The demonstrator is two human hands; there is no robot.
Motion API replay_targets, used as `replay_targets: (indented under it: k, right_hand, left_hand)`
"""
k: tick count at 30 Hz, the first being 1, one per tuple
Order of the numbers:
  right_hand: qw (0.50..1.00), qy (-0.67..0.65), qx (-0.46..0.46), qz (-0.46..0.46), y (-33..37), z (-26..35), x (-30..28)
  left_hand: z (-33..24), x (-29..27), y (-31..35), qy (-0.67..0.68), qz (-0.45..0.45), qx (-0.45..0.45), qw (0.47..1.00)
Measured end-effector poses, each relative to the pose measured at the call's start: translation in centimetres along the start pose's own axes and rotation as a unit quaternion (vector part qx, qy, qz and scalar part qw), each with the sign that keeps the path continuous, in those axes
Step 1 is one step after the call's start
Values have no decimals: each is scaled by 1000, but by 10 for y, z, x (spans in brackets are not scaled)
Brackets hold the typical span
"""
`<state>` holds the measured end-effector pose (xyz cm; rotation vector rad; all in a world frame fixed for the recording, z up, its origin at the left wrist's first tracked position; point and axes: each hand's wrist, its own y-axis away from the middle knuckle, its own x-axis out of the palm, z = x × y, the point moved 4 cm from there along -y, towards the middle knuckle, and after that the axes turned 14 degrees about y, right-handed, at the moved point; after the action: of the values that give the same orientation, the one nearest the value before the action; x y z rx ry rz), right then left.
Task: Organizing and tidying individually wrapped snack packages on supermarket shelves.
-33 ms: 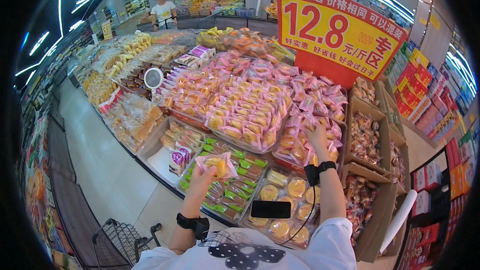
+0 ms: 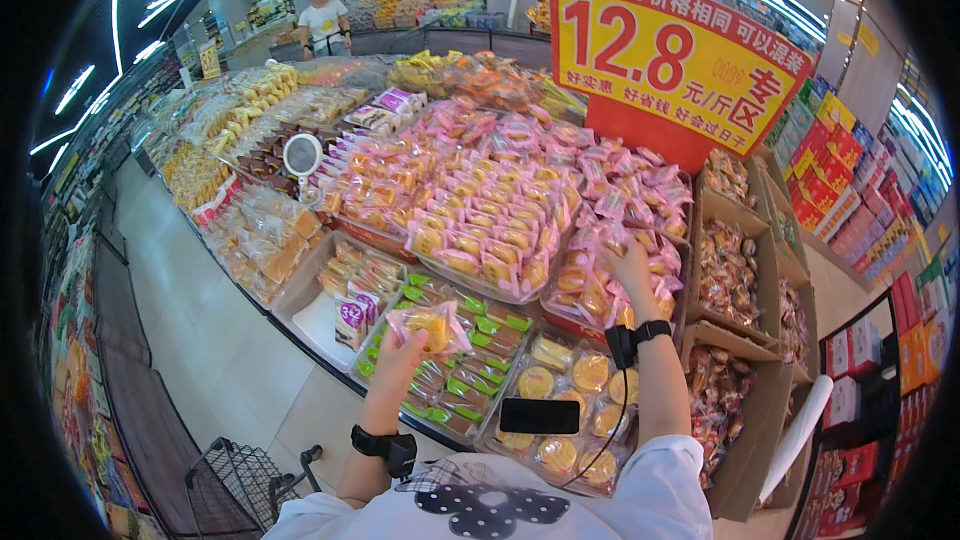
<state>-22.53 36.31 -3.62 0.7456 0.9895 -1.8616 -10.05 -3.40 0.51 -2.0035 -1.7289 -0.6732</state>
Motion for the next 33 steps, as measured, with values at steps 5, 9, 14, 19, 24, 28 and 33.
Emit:
replay_targets:
  k: [5, 9, 14, 19, 24, 28, 33]
  right_hand:
    - [936, -245, 33, 251, 8, 54, 12]
    - [956, 29, -166, 238, 11, 46, 29]
    - [939, -90, -198, 266, 12, 50, 42]
    - [952, -60, -54, 297, 12, 22, 55]
    - [979, 68, -48, 184, 40, 50, 39]
    - [993, -56, -76, 67, 68, 74, 20]
    - [999, -4, -20, -24, 79, 58, -32]
  left_hand:
    - [6, 6, -13, 3, 12, -13, 1000]
    - [12, 13, -18, 7, 29, -23, 999]
    - [5, 9, -13, 21, 14, -19, 999]
    - [8, 8, -6, 1, 47, -16, 999]
    - [16, 2, -7, 9, 38, -43, 998]
    - [17, -4, -6, -21, 18, -37, 999]
    - [22, 6, -13, -41, 19, -47, 998]
